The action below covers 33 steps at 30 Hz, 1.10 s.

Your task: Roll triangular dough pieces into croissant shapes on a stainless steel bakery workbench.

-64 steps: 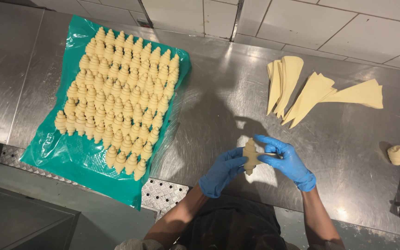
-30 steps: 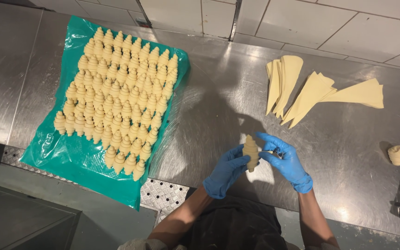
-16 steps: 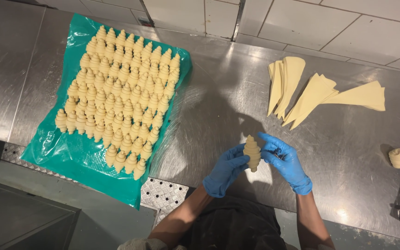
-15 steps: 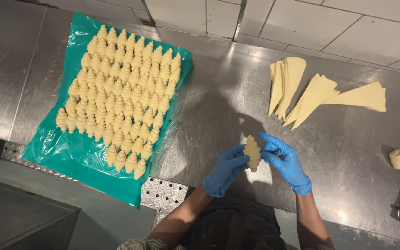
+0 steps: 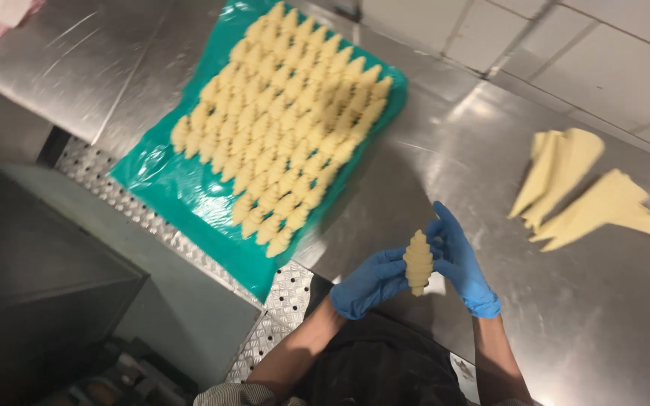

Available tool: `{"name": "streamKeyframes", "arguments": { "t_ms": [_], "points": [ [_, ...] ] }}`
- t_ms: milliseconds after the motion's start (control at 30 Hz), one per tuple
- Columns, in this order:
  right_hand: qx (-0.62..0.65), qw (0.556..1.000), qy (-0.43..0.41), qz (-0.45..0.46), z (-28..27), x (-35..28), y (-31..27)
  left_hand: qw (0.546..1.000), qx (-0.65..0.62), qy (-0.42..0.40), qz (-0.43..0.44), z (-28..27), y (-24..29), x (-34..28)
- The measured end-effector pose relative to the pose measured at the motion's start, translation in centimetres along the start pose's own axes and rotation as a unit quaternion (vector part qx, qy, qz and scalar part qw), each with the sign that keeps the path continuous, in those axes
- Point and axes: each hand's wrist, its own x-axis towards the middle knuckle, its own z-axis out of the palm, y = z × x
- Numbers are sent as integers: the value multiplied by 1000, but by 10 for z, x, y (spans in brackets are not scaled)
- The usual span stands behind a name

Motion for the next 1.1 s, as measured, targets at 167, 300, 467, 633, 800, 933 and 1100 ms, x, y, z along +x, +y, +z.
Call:
{"name": "streamKeyframes", "arguments": {
  "t_ms": [167,300,467,633,800,933,1100],
  "points": [
    [30,996,-73,35,51,44,57,999,18,36,20,-43,24,-44],
    [-53,989,-132,-41,94,63,99,991,26,122,59,-125,48,-95],
    [-176,980,-67,68,136,57,95,829,332,391,221,-249,149,-186],
    [-68,997,-16,35,114,54,110,770,405,442,220,-263,255,-195],
    [-50,997,48,33,91,49,117,708,502,462,181,-281,253,-180],
    [-24,994,99,38,86,42,106,696,533,449,173,-270,244,-177],
    [-17,991,126,33,78,38,107,696,544,429,190,-284,238,-183]
  ]
}}
